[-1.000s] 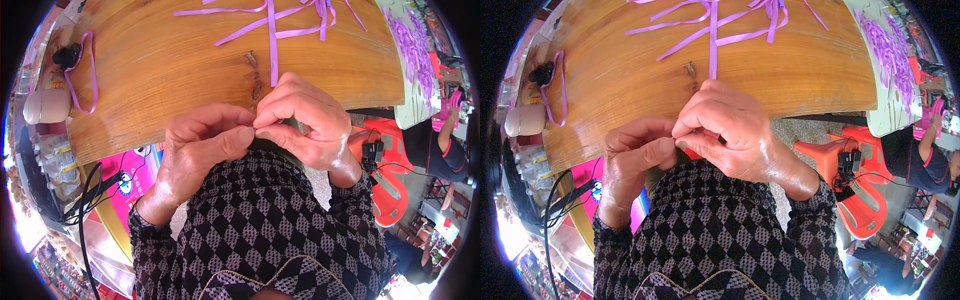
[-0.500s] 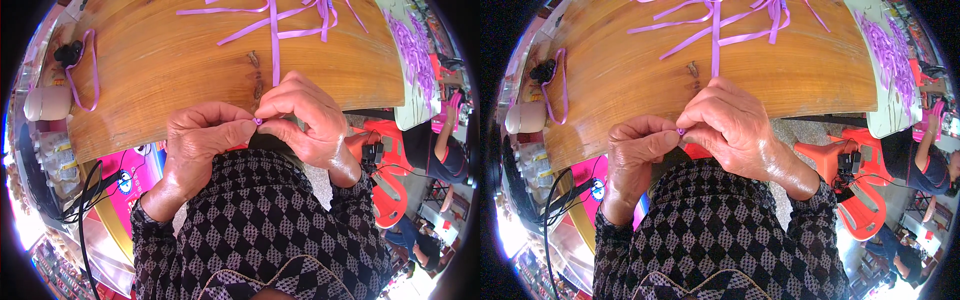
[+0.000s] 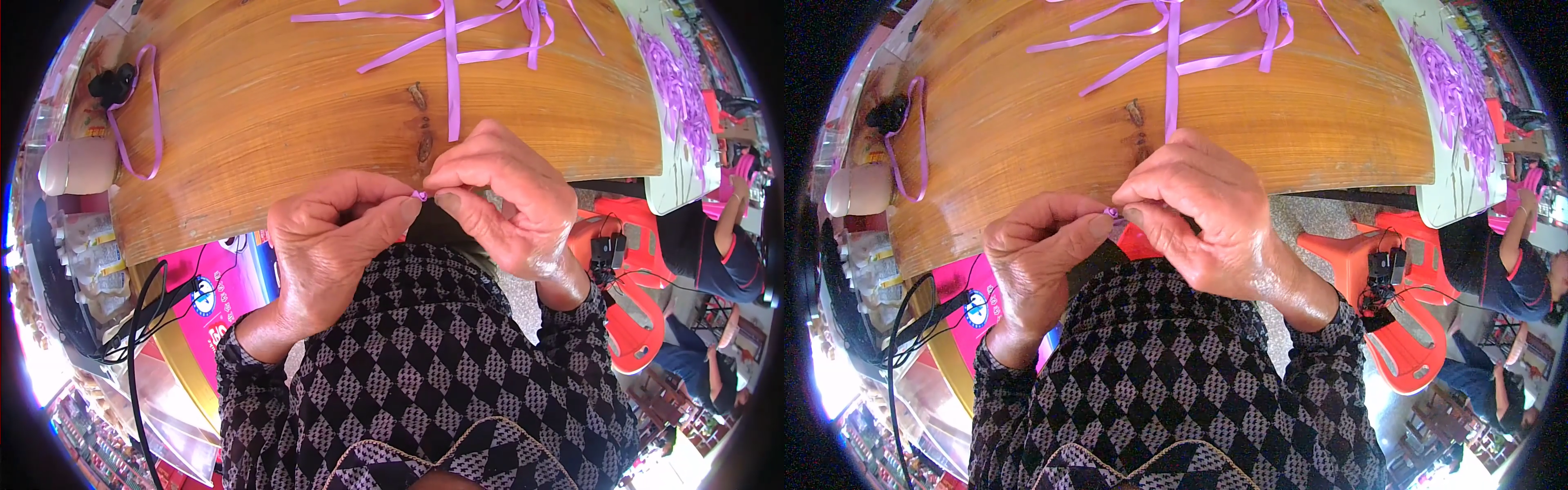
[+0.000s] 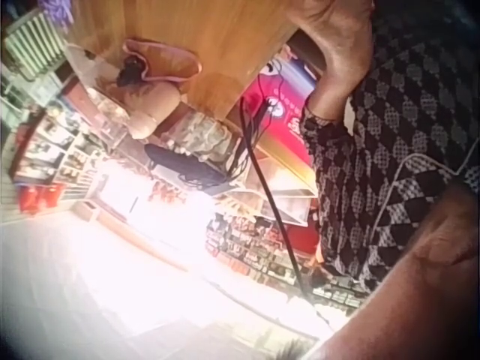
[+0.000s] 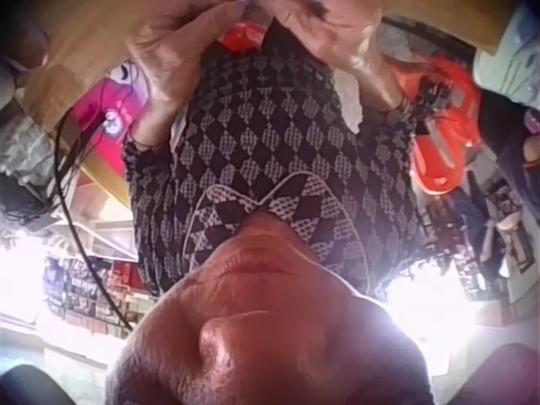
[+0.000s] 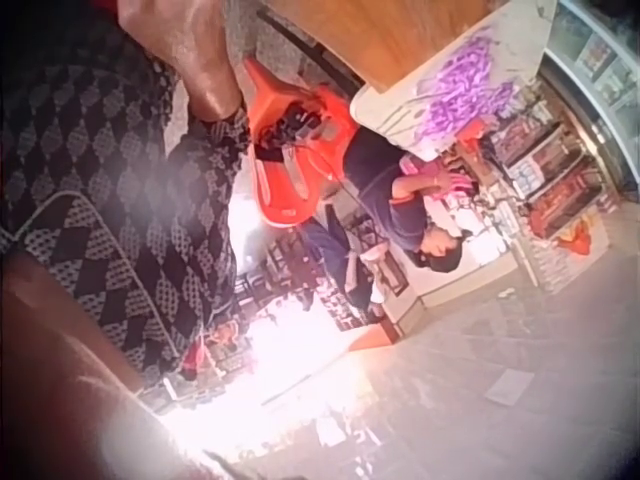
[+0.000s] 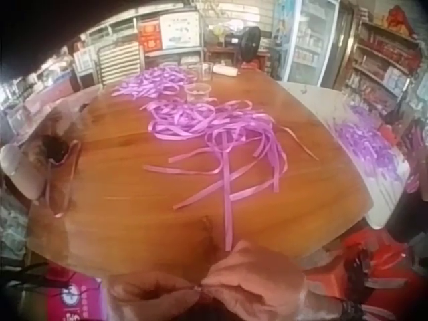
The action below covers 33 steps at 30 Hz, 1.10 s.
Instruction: The person repeatedly folds and rolls a purple ribbon by hand to form a small flower. They then repeat the process with another ribbon and join the two ribbon flowers together.
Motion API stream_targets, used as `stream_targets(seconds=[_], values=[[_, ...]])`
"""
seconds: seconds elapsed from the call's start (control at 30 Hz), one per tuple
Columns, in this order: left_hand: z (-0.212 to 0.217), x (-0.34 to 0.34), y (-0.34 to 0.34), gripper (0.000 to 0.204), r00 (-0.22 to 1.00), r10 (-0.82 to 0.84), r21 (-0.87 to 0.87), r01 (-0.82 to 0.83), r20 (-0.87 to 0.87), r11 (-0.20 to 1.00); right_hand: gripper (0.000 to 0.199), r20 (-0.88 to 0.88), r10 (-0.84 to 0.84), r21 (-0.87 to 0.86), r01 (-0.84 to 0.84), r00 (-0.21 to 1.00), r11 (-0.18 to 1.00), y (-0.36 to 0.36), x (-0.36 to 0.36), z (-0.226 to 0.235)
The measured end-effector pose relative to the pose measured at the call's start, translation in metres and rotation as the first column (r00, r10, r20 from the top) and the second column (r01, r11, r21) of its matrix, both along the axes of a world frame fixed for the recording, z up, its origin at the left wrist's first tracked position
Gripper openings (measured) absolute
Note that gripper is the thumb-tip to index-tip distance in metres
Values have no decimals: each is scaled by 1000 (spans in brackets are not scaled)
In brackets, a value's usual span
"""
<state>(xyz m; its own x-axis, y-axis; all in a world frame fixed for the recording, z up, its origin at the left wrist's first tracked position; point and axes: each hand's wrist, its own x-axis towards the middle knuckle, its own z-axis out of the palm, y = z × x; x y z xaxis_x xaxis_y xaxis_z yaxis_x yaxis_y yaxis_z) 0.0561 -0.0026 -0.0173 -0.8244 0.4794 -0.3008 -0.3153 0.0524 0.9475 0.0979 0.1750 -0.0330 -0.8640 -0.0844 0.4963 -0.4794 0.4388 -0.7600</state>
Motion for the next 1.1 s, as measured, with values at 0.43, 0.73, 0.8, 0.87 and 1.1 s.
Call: stream_targets(seconds=[0.43, 0.73, 0.8, 0.87, 1.1], values=[[-11, 5, 1, 7, 806, -84, -199, -43, -586, 979, 25, -306, -87, 203, 154, 948, 967, -13, -2, -11], [-5, 6, -1, 8, 852, -85, -181, -12, -516, 983, 24, -338, -95, 193, 168, 936, 967, -15, -3, -15], [-5, 5, 0, 9, 881, -89, -159, 15, -465, 987, 26, -307, -124, 127, 170, 944, 977, -14, -4, -15], [-6, 5, 2, 8, 910, -63, -94, 27, -410, 995, 27, -295, -124, 101, 159, 947, 982, -12, -3, -14], [-1, 2, -2, 6, 983, -36, -120, 15, -178, 993, 20, -68, -60, -7, 59, 996, 998, -9, 1, -4]])
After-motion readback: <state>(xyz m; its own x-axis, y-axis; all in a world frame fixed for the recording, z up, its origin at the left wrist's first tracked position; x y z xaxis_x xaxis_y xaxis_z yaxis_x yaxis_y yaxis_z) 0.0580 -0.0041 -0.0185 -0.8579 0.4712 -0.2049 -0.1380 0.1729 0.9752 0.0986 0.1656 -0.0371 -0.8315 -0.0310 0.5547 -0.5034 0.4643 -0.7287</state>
